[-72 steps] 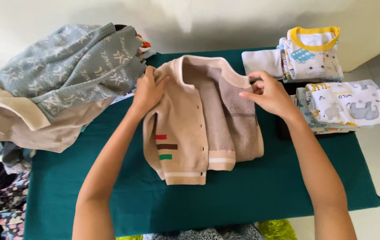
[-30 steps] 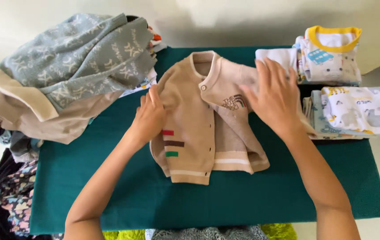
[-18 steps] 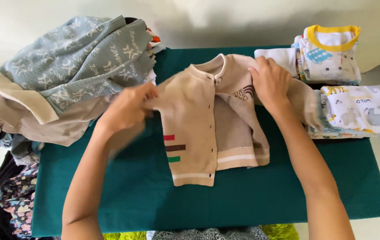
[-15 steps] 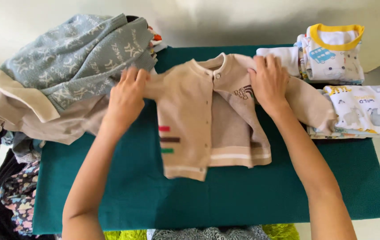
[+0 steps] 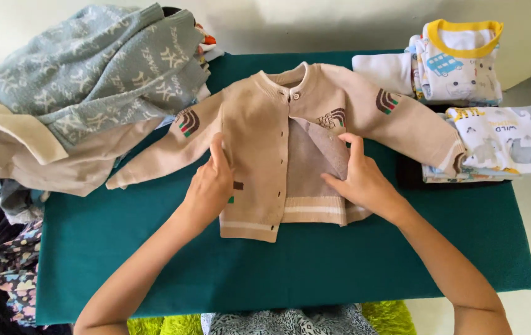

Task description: Buttoning and folding a small cardigan and other baby clothes on a flat surface

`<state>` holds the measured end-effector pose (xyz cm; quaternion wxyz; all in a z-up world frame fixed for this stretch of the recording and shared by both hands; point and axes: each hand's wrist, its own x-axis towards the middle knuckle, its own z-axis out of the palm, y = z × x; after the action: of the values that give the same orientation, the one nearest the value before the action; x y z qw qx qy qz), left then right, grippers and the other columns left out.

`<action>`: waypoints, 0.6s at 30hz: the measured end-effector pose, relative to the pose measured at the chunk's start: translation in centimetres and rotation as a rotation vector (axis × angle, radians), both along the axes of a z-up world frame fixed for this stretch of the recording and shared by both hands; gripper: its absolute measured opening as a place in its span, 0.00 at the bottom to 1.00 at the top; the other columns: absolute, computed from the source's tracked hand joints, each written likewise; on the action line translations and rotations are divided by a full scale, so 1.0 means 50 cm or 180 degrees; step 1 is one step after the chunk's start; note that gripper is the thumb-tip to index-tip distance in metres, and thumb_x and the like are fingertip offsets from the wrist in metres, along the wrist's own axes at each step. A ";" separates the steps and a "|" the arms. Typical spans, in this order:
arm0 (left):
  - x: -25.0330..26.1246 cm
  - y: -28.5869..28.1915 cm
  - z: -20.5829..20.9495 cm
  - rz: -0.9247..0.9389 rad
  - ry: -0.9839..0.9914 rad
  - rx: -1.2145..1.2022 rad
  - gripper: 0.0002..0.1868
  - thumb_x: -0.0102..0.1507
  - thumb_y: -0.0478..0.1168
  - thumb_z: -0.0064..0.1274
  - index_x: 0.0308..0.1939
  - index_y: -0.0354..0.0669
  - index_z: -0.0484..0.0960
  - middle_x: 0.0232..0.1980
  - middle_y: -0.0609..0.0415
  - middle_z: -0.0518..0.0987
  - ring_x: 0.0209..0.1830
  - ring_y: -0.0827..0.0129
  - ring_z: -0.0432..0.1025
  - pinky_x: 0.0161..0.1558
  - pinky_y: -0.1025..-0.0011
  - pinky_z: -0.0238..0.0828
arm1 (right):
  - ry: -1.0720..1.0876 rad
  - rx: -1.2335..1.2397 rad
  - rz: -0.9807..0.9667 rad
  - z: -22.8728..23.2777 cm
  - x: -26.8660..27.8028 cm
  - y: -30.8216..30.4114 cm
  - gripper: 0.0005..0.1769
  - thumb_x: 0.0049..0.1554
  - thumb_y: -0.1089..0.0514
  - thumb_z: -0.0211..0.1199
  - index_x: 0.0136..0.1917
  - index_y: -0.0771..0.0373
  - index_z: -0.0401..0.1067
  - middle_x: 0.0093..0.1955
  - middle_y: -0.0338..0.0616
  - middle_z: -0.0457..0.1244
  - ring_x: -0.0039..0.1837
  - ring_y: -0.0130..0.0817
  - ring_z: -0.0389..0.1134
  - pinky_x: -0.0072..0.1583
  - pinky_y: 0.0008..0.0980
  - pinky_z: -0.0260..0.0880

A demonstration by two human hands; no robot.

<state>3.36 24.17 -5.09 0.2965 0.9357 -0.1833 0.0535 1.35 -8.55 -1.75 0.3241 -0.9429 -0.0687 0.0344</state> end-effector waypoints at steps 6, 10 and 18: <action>-0.009 0.048 0.087 -0.0715 0.0870 -0.0775 0.34 0.57 0.27 0.48 0.67 0.32 0.55 0.29 0.36 0.77 0.28 0.42 0.76 0.31 0.50 0.72 | 0.1190 -0.1405 0.0418 0.080 -0.025 0.016 0.44 0.53 0.39 0.66 0.71 0.63 0.53 0.43 0.64 0.69 0.49 0.61 0.73 0.52 0.54 0.73; -0.011 0.047 0.100 -0.0372 0.1453 0.0008 0.29 0.57 0.31 0.51 0.61 0.36 0.61 0.25 0.39 0.79 0.30 0.43 0.77 0.31 0.52 0.73 | 0.1670 -0.2055 0.1064 0.177 -0.057 0.061 0.48 0.50 0.27 0.65 0.70 0.61 0.58 0.41 0.57 0.70 0.48 0.54 0.73 0.52 0.49 0.74; 0.122 -0.123 0.023 -0.0362 -0.0486 -0.0163 0.15 0.66 0.45 0.57 0.43 0.38 0.72 0.42 0.41 0.80 0.35 0.43 0.77 0.33 0.53 0.75 | 0.0082 -0.0649 0.1079 0.047 0.112 0.072 0.11 0.58 0.51 0.62 0.48 0.57 0.80 0.44 0.50 0.72 0.44 0.43 0.75 0.49 0.41 0.74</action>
<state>9.48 18.00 -3.95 0.3080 0.9092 -0.2567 0.1123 6.93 -4.96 0.59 0.2174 -0.9452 -0.2185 0.1073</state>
